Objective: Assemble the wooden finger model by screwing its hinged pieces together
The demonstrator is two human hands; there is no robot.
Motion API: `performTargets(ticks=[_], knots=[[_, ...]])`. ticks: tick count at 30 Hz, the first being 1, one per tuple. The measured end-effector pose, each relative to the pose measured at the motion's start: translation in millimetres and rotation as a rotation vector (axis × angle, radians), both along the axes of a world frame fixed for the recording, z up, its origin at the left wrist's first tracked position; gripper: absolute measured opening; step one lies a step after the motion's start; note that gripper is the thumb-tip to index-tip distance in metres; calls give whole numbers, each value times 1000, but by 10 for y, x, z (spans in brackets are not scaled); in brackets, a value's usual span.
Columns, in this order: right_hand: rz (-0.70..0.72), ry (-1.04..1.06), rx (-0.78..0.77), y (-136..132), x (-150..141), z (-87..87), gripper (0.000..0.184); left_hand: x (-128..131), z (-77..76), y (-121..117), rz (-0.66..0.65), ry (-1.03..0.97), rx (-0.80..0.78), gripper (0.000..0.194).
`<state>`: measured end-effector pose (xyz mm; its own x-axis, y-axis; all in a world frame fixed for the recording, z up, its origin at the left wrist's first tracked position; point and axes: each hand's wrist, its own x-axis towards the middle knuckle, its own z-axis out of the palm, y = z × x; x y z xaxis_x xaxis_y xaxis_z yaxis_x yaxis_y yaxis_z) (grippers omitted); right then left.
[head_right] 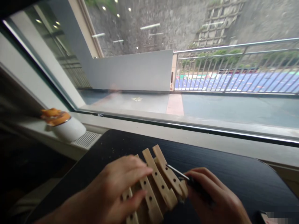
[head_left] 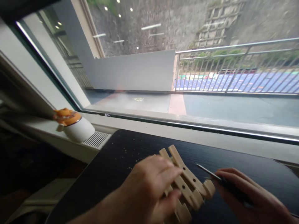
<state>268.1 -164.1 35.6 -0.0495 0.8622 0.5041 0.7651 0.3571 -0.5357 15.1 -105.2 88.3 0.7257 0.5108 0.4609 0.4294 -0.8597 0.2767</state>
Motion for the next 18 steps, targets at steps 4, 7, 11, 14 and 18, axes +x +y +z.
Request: performTargets(ticks=[4,7,11,14,18], knots=[[36,-159,-199,222,-104,221,13,338,5,712,-208,342,-226,58],[45,-228,-238,265,-98,289,14,444,-114,843,-82,565,-291,44],[29,-254,-154,189,12,217,16,250,-87,573,181,619,-322,35],[28,-253,-135,115,40,102,18,48,-65,457,185,600,-419,29],[67,-287,-214,58,-63,24,18,-120,-211,472,123,524,-578,21]])
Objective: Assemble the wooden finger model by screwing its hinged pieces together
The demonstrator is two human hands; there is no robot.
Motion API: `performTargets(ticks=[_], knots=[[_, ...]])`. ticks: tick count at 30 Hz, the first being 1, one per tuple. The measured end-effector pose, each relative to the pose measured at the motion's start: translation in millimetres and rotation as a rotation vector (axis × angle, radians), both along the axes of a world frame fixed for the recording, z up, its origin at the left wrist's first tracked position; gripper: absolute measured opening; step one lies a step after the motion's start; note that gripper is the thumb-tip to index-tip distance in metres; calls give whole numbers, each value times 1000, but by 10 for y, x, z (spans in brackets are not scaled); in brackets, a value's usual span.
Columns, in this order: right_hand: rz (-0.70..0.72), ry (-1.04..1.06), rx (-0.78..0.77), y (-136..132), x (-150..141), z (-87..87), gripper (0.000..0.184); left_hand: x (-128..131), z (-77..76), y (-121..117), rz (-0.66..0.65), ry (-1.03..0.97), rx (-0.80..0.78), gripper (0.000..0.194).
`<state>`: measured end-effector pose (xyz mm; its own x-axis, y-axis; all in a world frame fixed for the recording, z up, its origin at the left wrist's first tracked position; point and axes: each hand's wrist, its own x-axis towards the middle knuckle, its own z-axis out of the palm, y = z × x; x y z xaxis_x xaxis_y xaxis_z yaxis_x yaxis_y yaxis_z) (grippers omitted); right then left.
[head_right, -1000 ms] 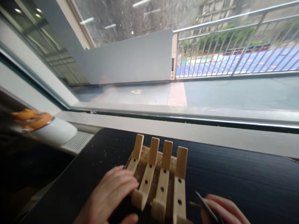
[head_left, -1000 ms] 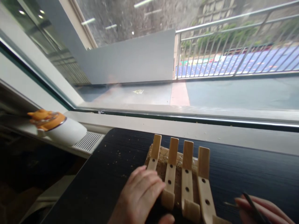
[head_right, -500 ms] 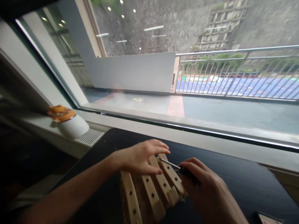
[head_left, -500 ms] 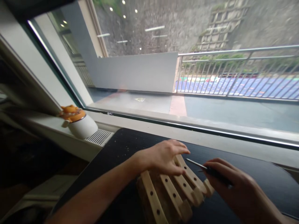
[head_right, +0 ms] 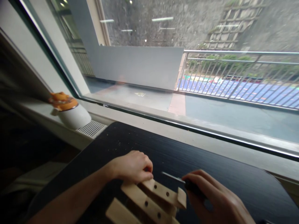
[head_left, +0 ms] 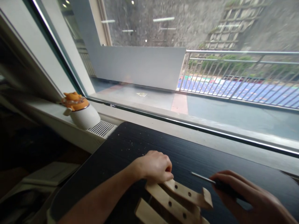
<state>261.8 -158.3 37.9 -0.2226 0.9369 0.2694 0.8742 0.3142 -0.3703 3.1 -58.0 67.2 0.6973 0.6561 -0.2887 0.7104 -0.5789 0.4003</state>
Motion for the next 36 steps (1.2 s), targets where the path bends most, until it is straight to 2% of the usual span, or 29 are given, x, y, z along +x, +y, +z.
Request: performTargets(ticks=[4,8,12,15,17,19,20,23,25,27,30,31,32,34,36], knots=[[29,-16,-23,78,-186,82,16,-44,-183,-27,129,-222,-135,26],[117,-75,-83,307,-341,255,15,29,-259,-132,287,-293,-127,28],[138,-133,-110,461,-318,389,16,53,-235,-173,242,-223,-99,30],[89,-65,-103,442,-220,387,16,61,-241,-57,154,-228,-128,31],[13,43,-122,401,-164,312,18,127,-298,54,32,-281,-274,37],[-88,172,-164,363,-138,192,25,244,-401,136,-91,-343,-517,52],[-119,245,-190,348,-137,126,26,310,-464,158,-96,-394,-630,49],[-163,472,-223,302,-178,-39,29,458,-657,155,4,-618,-912,37],[-209,616,-205,261,-232,-102,32,448,-756,129,120,-764,-937,34],[-263,712,-164,219,-292,-136,34,312,-814,91,280,-858,-800,36],[-310,761,-111,193,-358,-172,35,-107,-816,-73,457,-920,-580,33],[-315,776,-110,202,-370,-185,36,-273,-795,-181,516,-935,-451,31],[-319,798,-116,218,-378,-199,36,-432,-765,-322,532,-901,-182,27],[-314,853,-138,271,-386,-227,36,-679,-686,-682,448,-861,263,21],[-287,886,-160,332,-394,-252,36,-777,-596,-1089,286,-849,571,21]])
